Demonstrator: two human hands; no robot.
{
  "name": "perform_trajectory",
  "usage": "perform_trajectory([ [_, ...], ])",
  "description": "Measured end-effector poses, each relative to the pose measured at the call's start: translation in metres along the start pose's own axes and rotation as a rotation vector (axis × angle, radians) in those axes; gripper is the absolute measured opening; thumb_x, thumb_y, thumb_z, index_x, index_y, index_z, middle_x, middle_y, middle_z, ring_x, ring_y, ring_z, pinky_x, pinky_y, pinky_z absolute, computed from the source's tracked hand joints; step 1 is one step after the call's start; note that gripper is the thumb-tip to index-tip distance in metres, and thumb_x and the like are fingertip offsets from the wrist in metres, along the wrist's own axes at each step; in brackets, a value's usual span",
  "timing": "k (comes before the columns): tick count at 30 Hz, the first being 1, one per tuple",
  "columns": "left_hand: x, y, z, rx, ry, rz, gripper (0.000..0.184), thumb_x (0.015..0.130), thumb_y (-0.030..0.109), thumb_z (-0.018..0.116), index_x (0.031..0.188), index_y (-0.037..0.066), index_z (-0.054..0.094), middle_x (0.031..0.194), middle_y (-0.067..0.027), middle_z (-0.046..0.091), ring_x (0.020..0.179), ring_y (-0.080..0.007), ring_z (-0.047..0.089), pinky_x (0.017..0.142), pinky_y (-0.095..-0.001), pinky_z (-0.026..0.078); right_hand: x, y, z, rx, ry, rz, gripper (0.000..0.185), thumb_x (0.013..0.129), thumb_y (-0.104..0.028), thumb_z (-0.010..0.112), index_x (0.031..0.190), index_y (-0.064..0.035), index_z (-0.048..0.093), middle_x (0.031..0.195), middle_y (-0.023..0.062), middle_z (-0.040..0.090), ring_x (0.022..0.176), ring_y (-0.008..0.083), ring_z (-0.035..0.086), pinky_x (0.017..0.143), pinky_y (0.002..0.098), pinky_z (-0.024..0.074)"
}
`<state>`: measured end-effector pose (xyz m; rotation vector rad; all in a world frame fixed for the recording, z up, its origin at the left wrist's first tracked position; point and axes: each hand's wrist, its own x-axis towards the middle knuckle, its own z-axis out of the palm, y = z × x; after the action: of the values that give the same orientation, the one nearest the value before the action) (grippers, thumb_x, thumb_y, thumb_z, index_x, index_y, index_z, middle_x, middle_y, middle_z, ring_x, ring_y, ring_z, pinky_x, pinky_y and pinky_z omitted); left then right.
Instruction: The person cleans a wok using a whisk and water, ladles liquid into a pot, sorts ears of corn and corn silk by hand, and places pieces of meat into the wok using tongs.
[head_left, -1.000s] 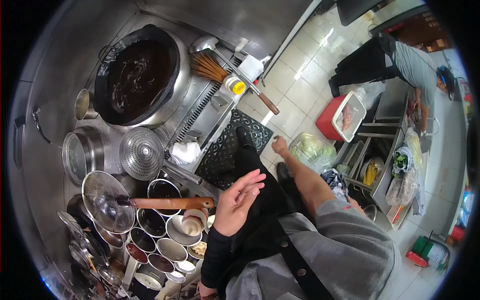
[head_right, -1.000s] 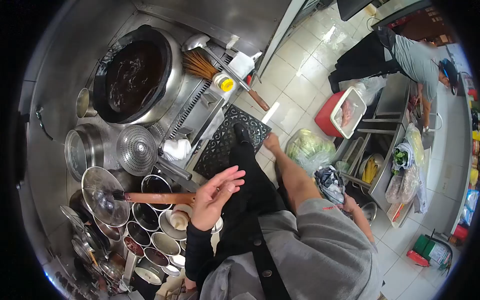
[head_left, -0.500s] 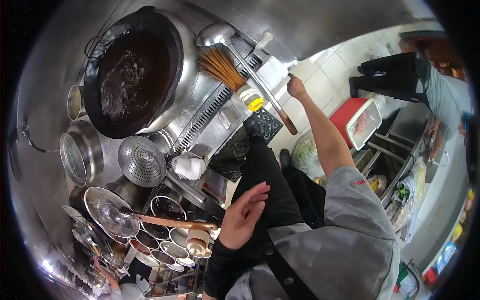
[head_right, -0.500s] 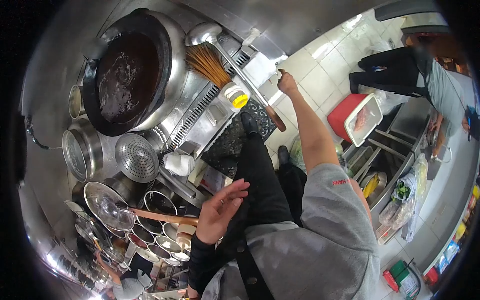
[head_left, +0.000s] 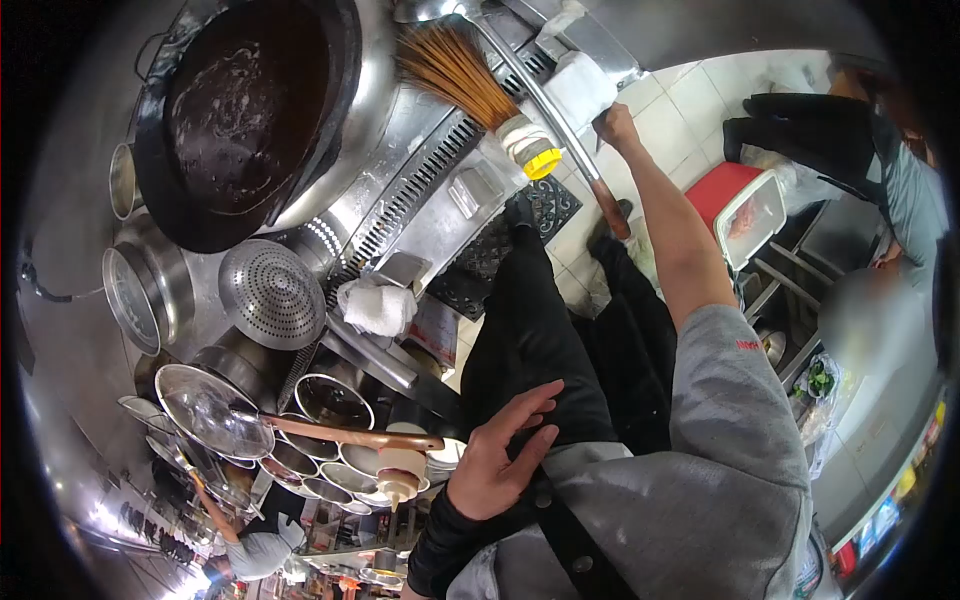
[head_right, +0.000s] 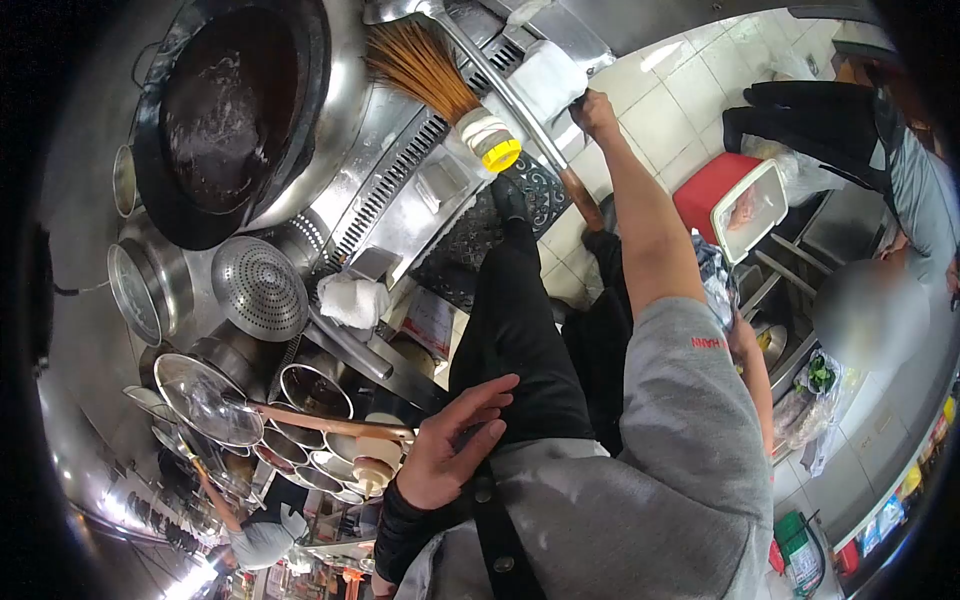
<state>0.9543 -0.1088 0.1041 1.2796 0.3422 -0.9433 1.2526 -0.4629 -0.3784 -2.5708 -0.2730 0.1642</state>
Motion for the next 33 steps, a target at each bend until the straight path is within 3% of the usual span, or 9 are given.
perform_trajectory([
  [5,-0.033,-0.004,0.001,0.017,-0.007,0.116,0.047,0.102,0.001,0.056,0.148,0.002,0.047,0.145,-0.0124,0.055,0.129,-0.0207,0.056,0.107,-0.0341,0.044,-0.066,-0.040,-0.030,0.021,0.018,0.289,0.022,0.080,-0.020,0.072,0.083,0.0006,0.067,0.079,0.0277,0.068,0.079,0.0464,0.068,0.069,0.0514,0.0561],
  [8,-0.053,-0.017,0.004,-0.067,0.003,0.181,0.047,0.102,0.001,0.055,0.149,0.003,0.047,0.145,-0.0122,0.055,0.129,-0.0207,0.056,0.107,-0.0340,0.045,-0.135,-0.033,-0.010,0.075,0.209,0.382,0.023,0.083,-0.023,0.073,0.083,0.0005,0.071,0.070,0.0187,0.070,0.066,0.0303,0.072,0.062,0.0435,0.0528],
  [12,-0.070,-0.034,0.005,-0.135,-0.058,0.261,0.047,0.103,0.003,0.054,0.149,0.000,0.046,0.144,-0.0134,0.056,0.127,-0.0196,0.057,0.107,-0.0337,0.045,-0.216,-0.105,0.006,0.386,0.356,0.772,0.036,0.088,-0.011,0.070,0.113,0.0140,0.063,0.074,0.0137,0.069,0.058,0.0220,0.071,0.055,0.0337,0.0588],
  [19,0.003,-0.094,0.042,-0.718,0.061,0.219,0.060,0.097,0.007,0.057,0.152,-0.003,0.038,0.145,-0.0192,0.055,0.119,-0.0248,0.062,0.102,-0.0378,0.050,-0.291,-0.253,-0.023,0.572,0.498,0.812,0.019,0.085,-0.009,0.067,0.087,0.0080,0.058,0.077,0.0228,0.071,0.061,0.0272,0.071,0.065,0.0425,0.0551],
  [23,0.106,-0.128,0.072,-0.933,0.340,0.071,0.081,0.088,-0.004,0.057,0.160,0.006,0.021,0.161,-0.0170,0.031,0.129,-0.0301,0.052,0.098,-0.0447,0.052,-0.320,-0.259,-0.021,0.445,0.442,0.715,0.024,0.082,-0.009,0.071,0.093,0.0105,0.061,0.076,0.0229,0.069,0.074,0.0310,0.069,0.072,0.0456,0.0525],
  [27,0.291,-0.260,0.045,-0.680,0.844,-0.082,0.056,0.091,0.011,0.063,0.145,0.009,0.047,0.132,-0.0207,0.061,0.093,-0.0315,0.069,0.089,-0.0462,0.053,-0.327,-0.269,-0.030,0.385,0.473,0.658,0.021,0.084,-0.008,0.071,0.094,0.0082,0.062,0.074,0.0182,0.070,0.067,0.0258,0.071,0.064,0.0386,0.0554],
  [29,0.304,-0.252,0.026,-0.839,1.312,0.125,0.059,0.086,-0.003,0.038,0.143,-0.018,0.039,0.140,-0.0394,0.049,0.131,-0.0471,0.052,0.113,-0.0480,0.041,-0.325,-0.291,-0.052,0.583,0.455,0.703,0.014,0.084,-0.006,0.068,0.089,0.0052,0.061,0.066,0.0117,0.067,0.056,0.0170,0.068,0.052,0.0346,0.0536],
  [32,0.297,-0.239,-0.008,-0.247,1.859,-0.081,0.050,0.088,0.002,0.045,0.136,0.001,0.057,0.132,-0.0235,0.059,0.125,-0.0417,0.058,0.106,-0.0529,0.045,-0.325,-0.277,-0.050,0.506,0.354,0.725,0.020,0.083,-0.009,0.067,0.098,0.0046,0.066,0.067,0.0202,0.068,0.061,0.0285,0.072,0.062,0.0418,0.0565],
  [33,0.325,-0.275,-0.037,-0.306,1.985,0.159,0.047,0.087,0.001,0.046,0.132,0.003,0.060,0.129,-0.0227,0.060,0.122,-0.0407,0.059,0.104,-0.0547,0.045,-0.328,-0.267,-0.047,0.534,0.282,0.727,0.026,0.082,-0.011,0.067,0.104,0.0040,0.066,0.072,0.0248,0.069,0.069,0.0359,0.073,0.069,0.0443,0.0562],
])
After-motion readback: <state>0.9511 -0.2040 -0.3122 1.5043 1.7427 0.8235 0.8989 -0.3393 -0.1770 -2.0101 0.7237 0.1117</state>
